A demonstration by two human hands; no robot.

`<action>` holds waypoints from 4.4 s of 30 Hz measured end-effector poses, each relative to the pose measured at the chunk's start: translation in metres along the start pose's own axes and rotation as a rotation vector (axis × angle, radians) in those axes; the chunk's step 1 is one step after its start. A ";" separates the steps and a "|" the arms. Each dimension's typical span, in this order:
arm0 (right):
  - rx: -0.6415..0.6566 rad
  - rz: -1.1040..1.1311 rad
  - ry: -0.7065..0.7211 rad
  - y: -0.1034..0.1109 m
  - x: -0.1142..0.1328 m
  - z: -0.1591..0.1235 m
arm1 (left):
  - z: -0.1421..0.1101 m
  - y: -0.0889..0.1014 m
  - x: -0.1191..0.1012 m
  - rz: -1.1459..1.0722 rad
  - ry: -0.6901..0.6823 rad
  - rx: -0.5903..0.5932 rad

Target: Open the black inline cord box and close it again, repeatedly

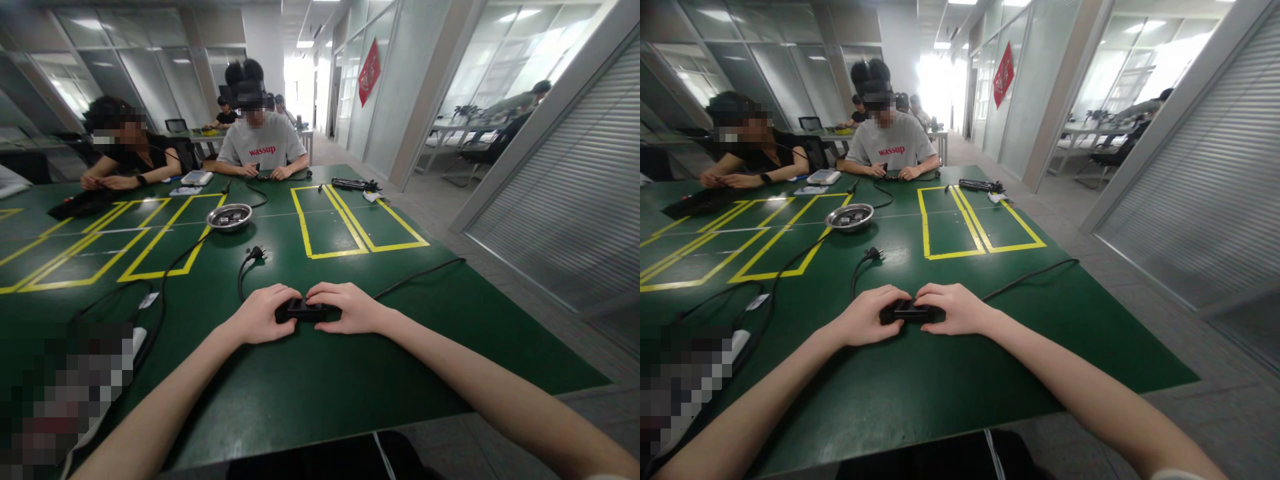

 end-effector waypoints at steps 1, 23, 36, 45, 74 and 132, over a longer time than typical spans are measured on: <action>0.008 -0.002 -0.010 -0.001 0.000 0.000 | 0.000 0.000 0.000 0.001 -0.002 -0.004; 0.130 -0.112 -0.188 -0.006 0.001 0.006 | 0.006 -0.008 0.005 0.215 -0.127 0.069; 0.065 -0.240 -0.073 -0.004 0.002 0.005 | 0.004 -0.009 0.000 0.242 -0.144 -0.015; 0.083 -0.282 -0.071 -0.003 0.002 0.004 | 0.004 -0.010 -0.004 0.265 -0.149 -0.034; 0.003 -0.170 -0.110 -0.001 0.000 0.006 | 0.002 -0.004 0.003 -0.004 0.077 -0.040; -0.569 -0.489 -1.414 0.101 -0.135 -0.102 | 0.005 -0.018 0.022 0.123 -0.067 -0.057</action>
Point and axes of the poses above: each hand's wrist, its own z-axis towards the middle knuckle, its own y-axis out of the back of the hand, x = y × z, the point moved 2 cm from there along z, towards the middle knuckle, and after that the axes turned 3 degrees about x, right-handed, at the moved point
